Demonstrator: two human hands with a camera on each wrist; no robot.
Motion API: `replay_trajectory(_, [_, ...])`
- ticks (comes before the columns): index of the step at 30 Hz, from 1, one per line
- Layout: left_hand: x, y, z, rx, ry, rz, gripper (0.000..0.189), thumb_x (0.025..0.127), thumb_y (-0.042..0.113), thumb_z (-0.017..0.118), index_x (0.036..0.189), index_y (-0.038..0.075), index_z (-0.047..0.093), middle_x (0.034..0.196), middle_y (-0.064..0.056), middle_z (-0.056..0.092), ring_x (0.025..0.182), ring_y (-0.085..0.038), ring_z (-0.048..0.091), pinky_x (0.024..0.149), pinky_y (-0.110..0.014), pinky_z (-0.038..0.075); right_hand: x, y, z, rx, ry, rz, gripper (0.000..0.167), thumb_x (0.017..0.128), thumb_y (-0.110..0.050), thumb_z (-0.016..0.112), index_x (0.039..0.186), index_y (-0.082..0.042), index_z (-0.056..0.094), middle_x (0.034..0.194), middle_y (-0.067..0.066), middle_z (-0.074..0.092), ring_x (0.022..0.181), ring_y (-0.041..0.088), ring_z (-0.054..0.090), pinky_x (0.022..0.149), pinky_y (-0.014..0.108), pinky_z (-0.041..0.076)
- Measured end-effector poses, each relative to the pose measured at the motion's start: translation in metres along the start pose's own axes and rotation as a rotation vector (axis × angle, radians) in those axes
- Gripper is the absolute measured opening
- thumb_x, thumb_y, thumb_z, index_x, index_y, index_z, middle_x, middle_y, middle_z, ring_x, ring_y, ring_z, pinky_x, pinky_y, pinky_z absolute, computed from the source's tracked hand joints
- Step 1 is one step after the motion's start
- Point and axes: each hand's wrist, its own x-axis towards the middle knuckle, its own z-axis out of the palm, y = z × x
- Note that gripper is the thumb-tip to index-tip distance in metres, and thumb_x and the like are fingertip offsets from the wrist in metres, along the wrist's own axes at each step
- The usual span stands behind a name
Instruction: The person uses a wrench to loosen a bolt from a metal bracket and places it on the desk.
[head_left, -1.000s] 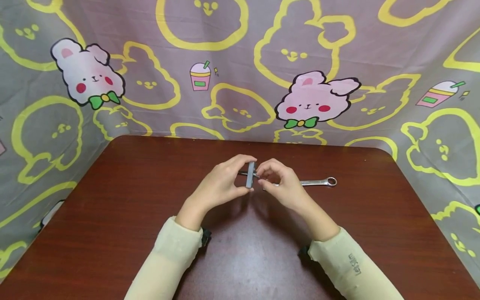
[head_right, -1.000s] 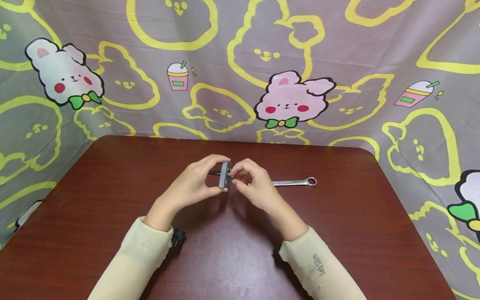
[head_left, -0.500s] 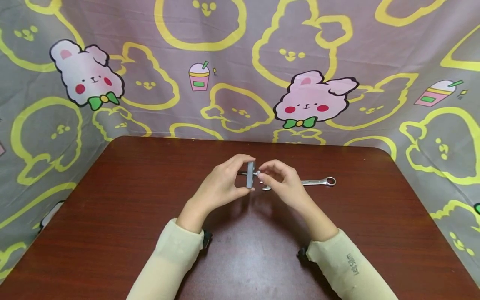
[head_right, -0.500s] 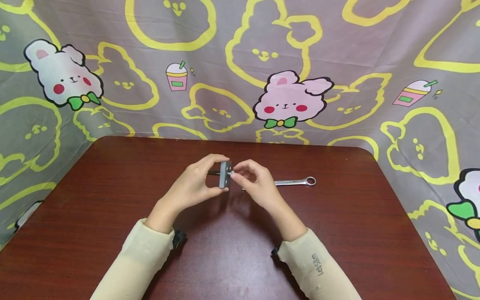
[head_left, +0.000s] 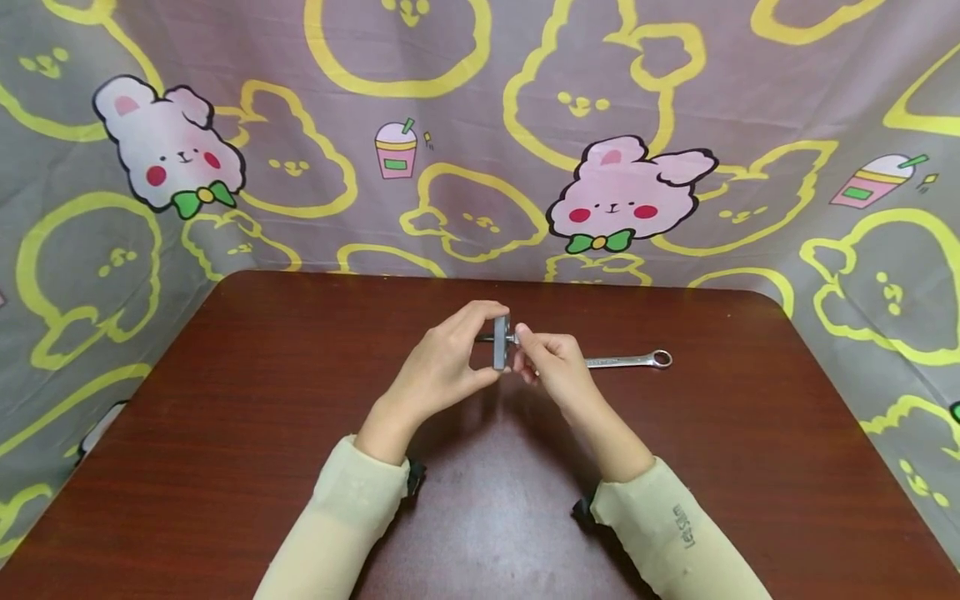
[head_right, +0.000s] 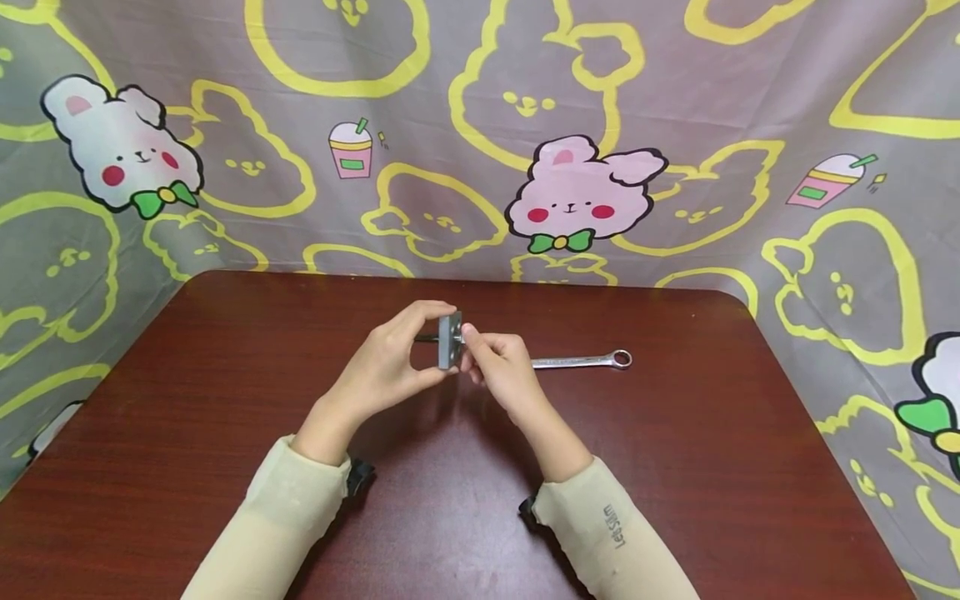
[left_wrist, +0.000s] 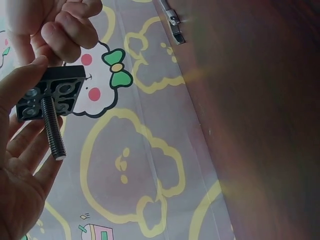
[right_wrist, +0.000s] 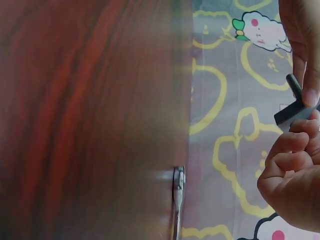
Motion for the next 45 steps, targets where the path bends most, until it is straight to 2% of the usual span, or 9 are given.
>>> replay_trajectory(8, [-0.001,-0.001,-0.002,0.009,-0.003,0.001,0.069,0.069,0.004,0.086,0.13,0.005,0.053,0.125,-0.006,0.061,0.111,-0.019,0.064,0.092,-0.031,0.057,-0.001,-0.001,0.005,0.059,0.01,0.016,0.042,0.102,-0.025,0.052,0.065,-0.009,0.062,0.057,-0.002,0.055,0.054,0.009,0.047,0.048,0.018,0.035])
replay_trajectory(14, [-0.001,-0.001,-0.002,0.002,-0.002,-0.004,0.07,0.069,0.004,0.087,0.13,0.005,0.052,0.125,-0.006,0.061,0.108,-0.019,0.064,0.09,-0.031,0.057,-0.001,-0.002,0.005,0.046,0.014,0.001,0.035,0.1,-0.022,0.056,0.073,0.0,0.061,0.059,-0.003,0.054,0.056,0.009,0.048,0.049,0.02,0.037])
replay_trajectory(19, [-0.002,-0.001,-0.003,-0.002,-0.008,-0.02,0.07,0.069,0.004,0.086,0.13,0.005,0.052,0.125,-0.006,0.061,0.107,-0.019,0.065,0.089,-0.032,0.058,0.0,0.0,0.003,0.013,0.002,-0.041,0.025,0.097,-0.015,0.059,0.084,0.006,0.061,0.061,-0.004,0.053,0.056,0.008,0.048,0.051,0.02,0.038])
replay_trajectory(24, [-0.002,-0.002,-0.005,0.004,-0.015,-0.023,0.068,0.069,0.004,0.086,0.129,0.005,0.053,0.124,-0.005,0.061,0.106,-0.019,0.065,0.089,-0.031,0.057,0.001,0.001,0.001,-0.02,-0.013,-0.083,0.019,0.092,-0.006,0.062,0.103,0.01,0.063,0.071,-0.006,0.06,0.062,0.006,0.054,0.056,0.019,0.046])
replay_trajectory(30, [-0.003,-0.003,-0.006,-0.011,-0.036,-0.023,0.069,0.069,0.005,0.087,0.128,0.006,0.052,0.121,-0.005,0.061,0.105,-0.019,0.065,0.089,-0.031,0.057,0.001,0.002,-0.002,-0.131,-0.042,-0.23,0.023,0.085,0.007,0.064,0.109,0.005,0.065,0.077,0.001,0.06,0.063,0.006,0.053,0.057,0.019,0.046])
replay_trajectory(35, [-0.003,-0.003,-0.01,-0.064,-0.086,-0.032,0.066,0.071,0.008,0.087,0.127,0.006,0.053,0.12,-0.004,0.061,0.104,-0.017,0.065,0.09,-0.034,0.058,-0.001,-0.001,-0.011,-0.32,-0.086,-0.382,0.027,0.084,0.006,0.065,0.109,-0.004,0.066,0.083,0.01,0.064,0.074,0.011,0.057,0.063,0.022,0.049])
replay_trajectory(40, [0.0,-0.001,-0.017,-0.12,-0.159,-0.066,0.065,0.071,0.014,0.089,0.126,0.007,0.054,0.118,-0.003,0.064,0.106,-0.015,0.065,0.093,-0.035,0.056,-0.004,-0.005,-0.024,-0.518,-0.184,-0.568,0.029,0.086,0.003,0.068,0.112,-0.009,0.066,0.093,0.005,0.066,0.087,0.013,0.061,0.071,0.025,0.056])
replay_trajectory(43, [0.001,-0.001,-0.02,-0.122,-0.208,-0.076,0.067,0.07,0.017,0.09,0.127,0.008,0.055,0.119,-0.002,0.065,0.109,-0.014,0.065,0.097,-0.032,0.054,-0.003,-0.01,-0.032,-0.62,-0.263,-0.675,0.032,0.085,0.0,0.071,0.114,-0.012,0.066,0.1,0.001,0.067,0.09,0.014,0.057,0.074,0.027,0.055])
replay_trajectory(45, [0.002,0.0,-0.022,-0.119,-0.235,-0.08,0.068,0.07,0.018,0.09,0.127,0.008,0.055,0.12,-0.002,0.065,0.11,-0.014,0.064,0.098,-0.032,0.054,-0.001,-0.015,-0.037,-0.666,-0.315,-0.708,0.034,0.084,-0.003,0.075,0.115,-0.013,0.066,0.103,0.0,0.067,0.091,0.013,0.055,0.075,0.028,0.053])
